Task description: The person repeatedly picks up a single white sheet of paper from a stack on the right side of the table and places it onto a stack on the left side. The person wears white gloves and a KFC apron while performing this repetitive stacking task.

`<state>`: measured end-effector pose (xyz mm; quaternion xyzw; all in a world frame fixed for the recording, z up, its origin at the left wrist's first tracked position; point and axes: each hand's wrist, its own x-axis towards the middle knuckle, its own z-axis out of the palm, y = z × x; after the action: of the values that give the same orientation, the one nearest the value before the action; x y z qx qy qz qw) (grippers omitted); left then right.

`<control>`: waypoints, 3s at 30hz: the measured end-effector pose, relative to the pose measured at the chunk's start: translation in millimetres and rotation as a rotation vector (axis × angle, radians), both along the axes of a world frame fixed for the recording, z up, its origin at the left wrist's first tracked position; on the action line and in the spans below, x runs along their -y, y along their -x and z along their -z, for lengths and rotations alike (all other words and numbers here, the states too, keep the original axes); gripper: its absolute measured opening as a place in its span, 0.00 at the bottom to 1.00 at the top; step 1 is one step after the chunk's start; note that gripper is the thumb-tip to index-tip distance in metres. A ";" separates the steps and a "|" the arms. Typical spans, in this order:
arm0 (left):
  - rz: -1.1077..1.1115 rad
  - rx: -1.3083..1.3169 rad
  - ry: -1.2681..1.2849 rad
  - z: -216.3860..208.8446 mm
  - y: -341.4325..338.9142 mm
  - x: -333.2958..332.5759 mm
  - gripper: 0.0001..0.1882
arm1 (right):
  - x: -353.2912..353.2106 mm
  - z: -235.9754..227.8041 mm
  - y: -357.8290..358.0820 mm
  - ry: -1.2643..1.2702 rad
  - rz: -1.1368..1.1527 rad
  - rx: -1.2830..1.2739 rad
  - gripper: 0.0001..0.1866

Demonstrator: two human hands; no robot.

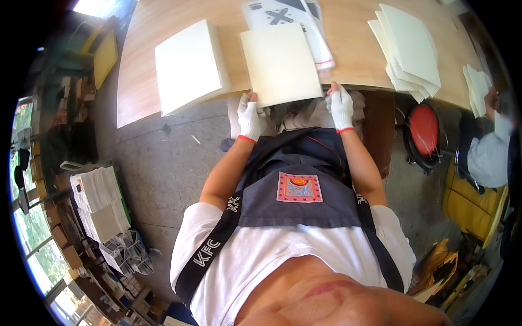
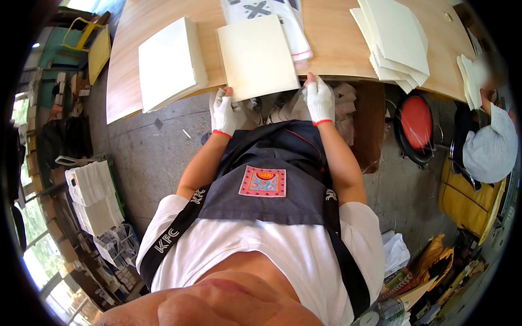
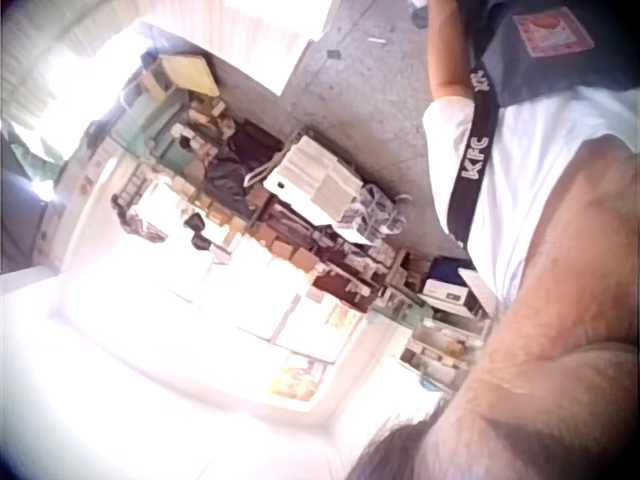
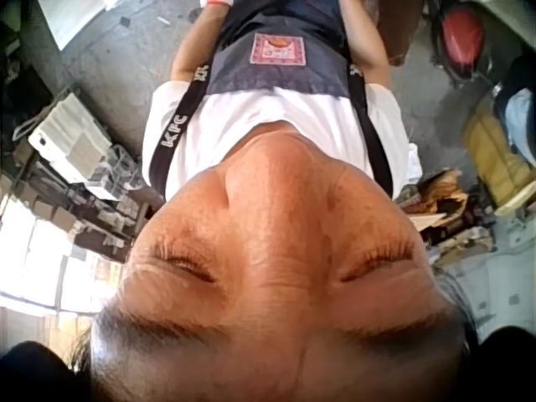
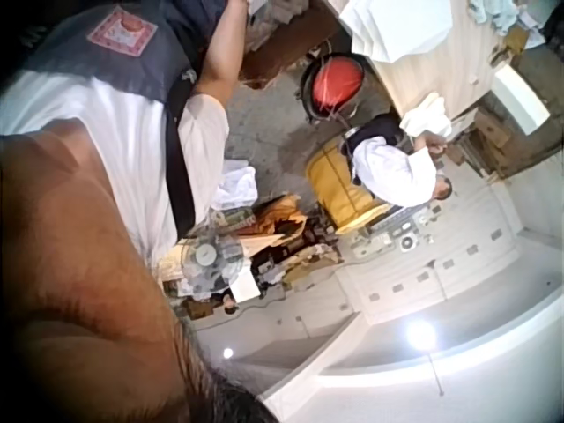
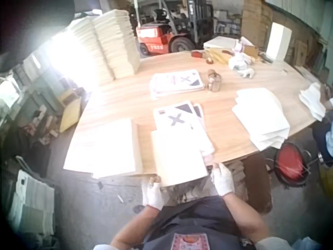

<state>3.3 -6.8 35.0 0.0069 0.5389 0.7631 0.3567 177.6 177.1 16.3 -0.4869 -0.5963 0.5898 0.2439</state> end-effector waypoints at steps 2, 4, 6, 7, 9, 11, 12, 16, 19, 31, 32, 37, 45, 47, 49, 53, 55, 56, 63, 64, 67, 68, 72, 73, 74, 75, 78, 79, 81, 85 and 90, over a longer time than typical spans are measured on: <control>-0.014 -0.194 0.071 -26.3 2.1 0.5 0.09 | 7.0 -22.0 5.4 0.093 -0.100 0.111 0.18; 0.007 -0.532 0.105 -28.0 16.6 9.3 0.10 | 10.9 8.1 14.4 0.253 -0.199 -0.201 0.13; -0.052 -0.614 0.134 -69.5 21.7 25.6 0.09 | 15.3 -1.9 34.8 0.331 -0.362 -0.230 0.14; -0.093 -0.689 0.155 -78.7 32.6 36.3 0.09 | 23.6 -8.5 49.5 0.316 -0.371 -0.297 0.15; -0.235 -0.855 0.161 -89.9 65.3 61.5 0.09 | 40.3 -30.5 95.5 0.298 -0.428 -0.430 0.16; -0.345 -0.777 0.213 -112.6 92.7 80.0 0.10 | 54.5 -61.3 144.4 0.228 -0.536 -0.436 0.16; -0.377 -0.827 0.201 -115.0 109.1 88.5 0.11 | 66.9 -79.9 166.2 0.217 -0.508 -0.385 0.14; -0.244 -1.276 0.838 -63.3 184.2 140.5 0.15 | 84.9 -72.4 216.8 -0.193 -0.722 0.021 0.22; -0.305 -0.986 0.713 -37.4 192.9 145.2 0.22 | 88.6 -76.1 212.1 -0.135 -0.679 0.021 0.23; -0.380 -0.891 0.339 54.9 78.5 133.4 0.15 | -116.8 -104.1 -74.6 0.066 0.469 -0.395 0.12; -0.268 -1.018 0.357 65.0 71.1 125.4 0.15 | -131.1 -106.7 -87.8 0.138 0.478 -0.373 0.12; 0.105 -1.521 0.125 -6.5 33.2 36.5 0.18 | -162.7 -107.4 -111.5 0.185 0.453 -0.342 0.12; 0.360 -1.654 0.415 -55.8 40.8 -42.0 0.08 | -104.0 -109.7 -112.7 0.535 0.336 -0.627 0.06; 0.414 -1.746 0.500 -53.4 52.2 -62.9 0.11 | -95.8 -111.8 -114.5 0.454 0.531 -0.672 0.05; 0.579 -1.769 0.712 -63.6 54.5 -80.4 0.14 | -123.9 -74.2 -155.6 0.240 0.436 -0.711 0.03; 0.869 -1.643 1.131 -78.7 56.1 -105.5 0.19 | -83.8 -114.9 -130.5 0.145 0.503 -0.793 0.11; 0.855 -1.638 1.135 -74.5 64.5 -113.3 0.19 | -62.1 -119.0 -125.5 0.190 0.447 -0.765 0.18; 0.828 -1.633 1.120 -67.5 71.9 -112.9 0.19 | -54.4 -111.7 -133.4 0.283 0.217 -0.707 0.19; 0.359 -1.730 0.737 -38.7 82.1 -90.4 0.13 | 3.6 -67.1 -117.8 0.694 -0.109 -0.651 0.18; 0.381 -1.676 0.710 -39.8 81.4 -89.9 0.13 | 10.2 -50.3 -114.8 0.647 0.010 -0.623 0.16; 0.476 -1.501 0.570 -49.0 79.6 -92.6 0.12 | 26.0 -41.2 -108.0 0.661 0.087 -0.689 0.15; 0.527 -1.433 0.492 -55.5 78.9 -92.3 0.13 | 33.1 -51.4 -93.0 0.666 0.246 -0.673 0.15; 0.556 -1.496 0.318 -57.3 75.0 -93.2 0.13 | 45.8 -52.5 -80.6 0.634 0.261 -0.784 0.15; 0.519 -1.532 0.309 -56.7 71.9 -93.2 0.12 | 47.5 -49.9 -78.9 0.643 0.256 -0.791 0.15; 0.484 -1.567 0.298 -56.4 65.8 -93.8 0.11 | 50.8 -50.2 -74.8 0.651 0.255 -0.798 0.14; 0.450 -1.602 0.287 -56.6 59.8 -93.1 0.10 | 54.1 -50.9 -70.6 0.659 0.255 -0.805 0.14; 0.147 -1.250 0.169 -34.5 34.4 -82.9 0.21 | 63.4 -63.0 -62.4 0.646 0.224 -0.804 0.13; 0.005 -1.052 0.115 -20.7 25.0 -84.0 0.25 | 65.6 -68.8 -59.9 0.638 0.232 -0.802 0.13; -0.148 -0.650 -0.187 -13.7 -1.2 -94.1 0.33 | 70.1 -82.4 -59.9 0.622 0.221 -0.765 0.14; 0.174 0.114 -0.446 45.5 -17.8 -114.6 0.24 | 77.2 -88.2 -63.5 0.597 0.101 -0.751 0.16; 0.285 0.498 -0.437 73.4 -51.4 -91.8 0.22 | 59.3 -60.5 -61.2 0.647 -0.006 -0.613 0.16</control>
<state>54.6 85.0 -38.3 -0.0279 0.2530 0.7811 0.5701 238.8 117.8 76.8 -0.3391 -0.2823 0.8640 0.2428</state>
